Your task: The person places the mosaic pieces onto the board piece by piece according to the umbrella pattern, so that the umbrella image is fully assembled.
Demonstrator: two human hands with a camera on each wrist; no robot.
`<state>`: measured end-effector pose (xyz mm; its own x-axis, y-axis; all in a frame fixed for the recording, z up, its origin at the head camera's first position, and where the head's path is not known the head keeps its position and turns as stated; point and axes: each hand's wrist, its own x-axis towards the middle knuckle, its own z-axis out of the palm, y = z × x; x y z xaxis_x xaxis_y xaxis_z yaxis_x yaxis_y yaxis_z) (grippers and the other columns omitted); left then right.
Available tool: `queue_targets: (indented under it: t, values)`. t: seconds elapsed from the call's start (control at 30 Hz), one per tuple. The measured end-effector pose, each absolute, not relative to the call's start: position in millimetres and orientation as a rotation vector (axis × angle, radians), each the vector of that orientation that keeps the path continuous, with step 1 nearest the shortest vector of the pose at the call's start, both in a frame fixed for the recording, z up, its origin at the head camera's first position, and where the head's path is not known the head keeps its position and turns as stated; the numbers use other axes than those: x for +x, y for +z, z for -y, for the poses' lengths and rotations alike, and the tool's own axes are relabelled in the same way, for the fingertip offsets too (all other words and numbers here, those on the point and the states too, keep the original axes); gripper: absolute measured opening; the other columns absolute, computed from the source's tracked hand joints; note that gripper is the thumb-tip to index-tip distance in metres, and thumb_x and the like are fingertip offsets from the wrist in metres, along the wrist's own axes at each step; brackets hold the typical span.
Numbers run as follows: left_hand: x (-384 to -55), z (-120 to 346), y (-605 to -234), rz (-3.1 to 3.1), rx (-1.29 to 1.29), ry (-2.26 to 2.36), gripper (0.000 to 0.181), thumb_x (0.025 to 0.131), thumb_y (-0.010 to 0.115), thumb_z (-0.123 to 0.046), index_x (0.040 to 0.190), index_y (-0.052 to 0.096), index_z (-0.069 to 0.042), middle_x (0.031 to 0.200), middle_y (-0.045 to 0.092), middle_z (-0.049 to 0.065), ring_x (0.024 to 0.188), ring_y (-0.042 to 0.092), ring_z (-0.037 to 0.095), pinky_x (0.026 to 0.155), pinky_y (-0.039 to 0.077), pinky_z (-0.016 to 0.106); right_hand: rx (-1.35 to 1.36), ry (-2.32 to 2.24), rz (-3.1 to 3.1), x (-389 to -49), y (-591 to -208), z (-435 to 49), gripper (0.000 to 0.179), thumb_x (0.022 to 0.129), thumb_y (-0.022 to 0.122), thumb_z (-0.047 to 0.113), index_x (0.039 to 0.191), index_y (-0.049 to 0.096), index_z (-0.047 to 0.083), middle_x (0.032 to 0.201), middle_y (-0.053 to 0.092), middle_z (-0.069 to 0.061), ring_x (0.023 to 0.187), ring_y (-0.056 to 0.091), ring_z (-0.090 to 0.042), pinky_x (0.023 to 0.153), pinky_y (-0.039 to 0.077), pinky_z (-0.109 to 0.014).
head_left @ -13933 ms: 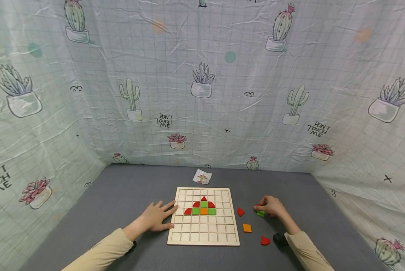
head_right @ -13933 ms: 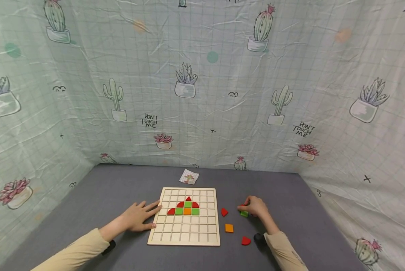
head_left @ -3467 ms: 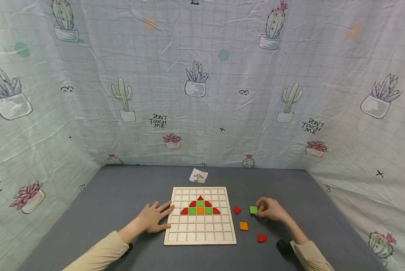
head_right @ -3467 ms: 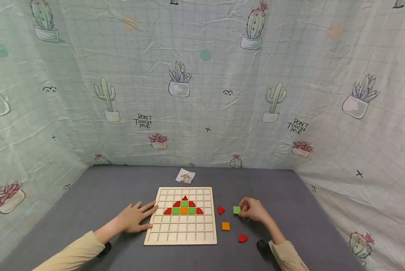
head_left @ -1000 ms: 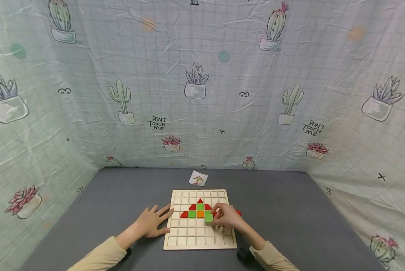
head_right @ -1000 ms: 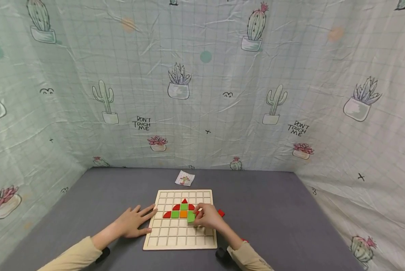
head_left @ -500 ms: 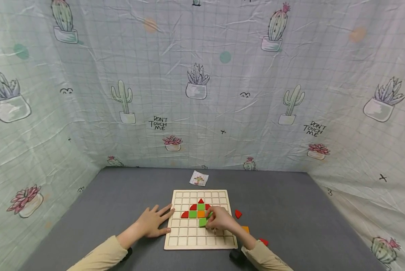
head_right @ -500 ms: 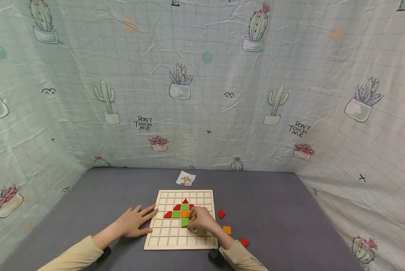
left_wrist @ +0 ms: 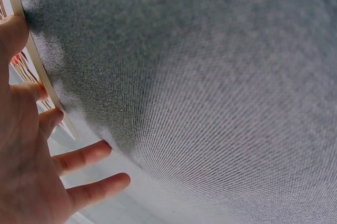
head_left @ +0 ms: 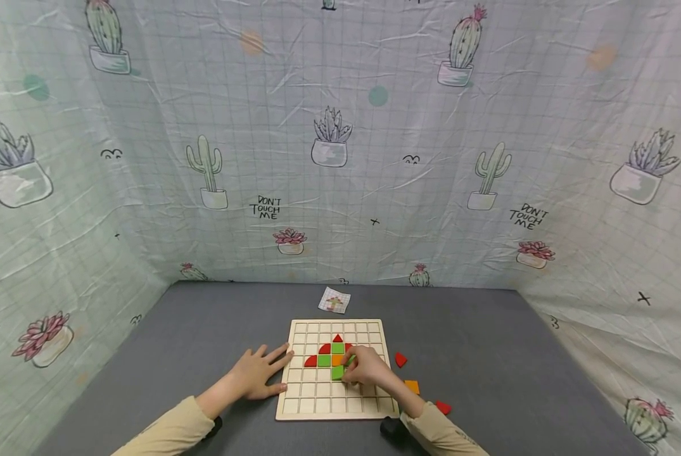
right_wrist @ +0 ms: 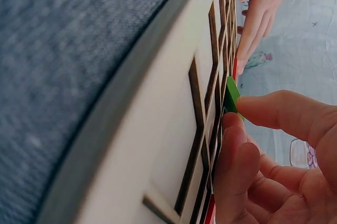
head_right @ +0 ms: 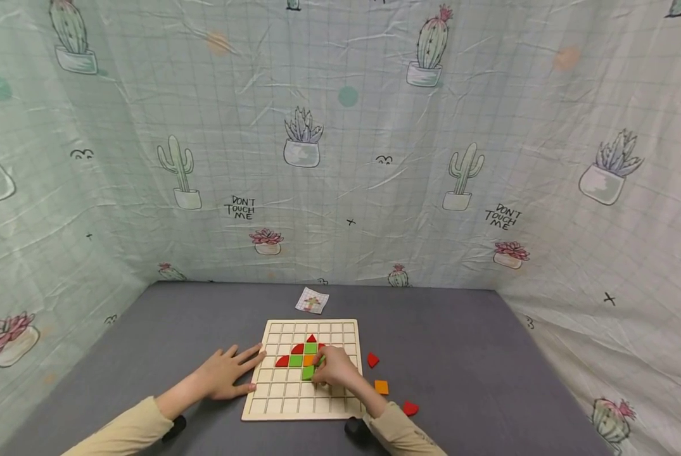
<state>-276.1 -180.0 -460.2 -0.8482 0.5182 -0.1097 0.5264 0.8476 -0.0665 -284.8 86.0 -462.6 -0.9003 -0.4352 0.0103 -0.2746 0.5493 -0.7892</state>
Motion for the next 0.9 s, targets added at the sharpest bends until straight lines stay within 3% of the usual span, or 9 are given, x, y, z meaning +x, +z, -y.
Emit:
queue_targets:
  t: [0.6,0.9]
  values:
    - [-275.6,180.5,-458.4,-2.937,0.833,-0.139,0.065,0.085,0.044,-0.057,0.138,0.035,-0.021,0.144,0.032,0.002,0.121,0.04,0.04,0.09,0.036,0.056,-0.576,-1.257,-2.589,-286.6,-462.6,-85.7,0.022,0.066,0.07,-0.002,0.086,0.061,-0.001,0.058,0.059,-0.005,0.047,0.052,-0.012,0.044,0.038,-0.022]
    - [-273.9,180.5,-458.5,-2.942,0.847,-0.131,0.066,0.085,0.045,-0.056,0.138,0.035,-0.019,0.144,0.033,0.003,0.12,0.041,0.041,0.089,0.036,0.057,-0.628,-1.289,-2.576,-285.1,-461.6,-88.9,0.022,0.067,0.069,-0.002,0.087,0.06,-0.003,0.06,0.061,-0.009,0.048,0.052,-0.011,0.044,0.038,-0.021]
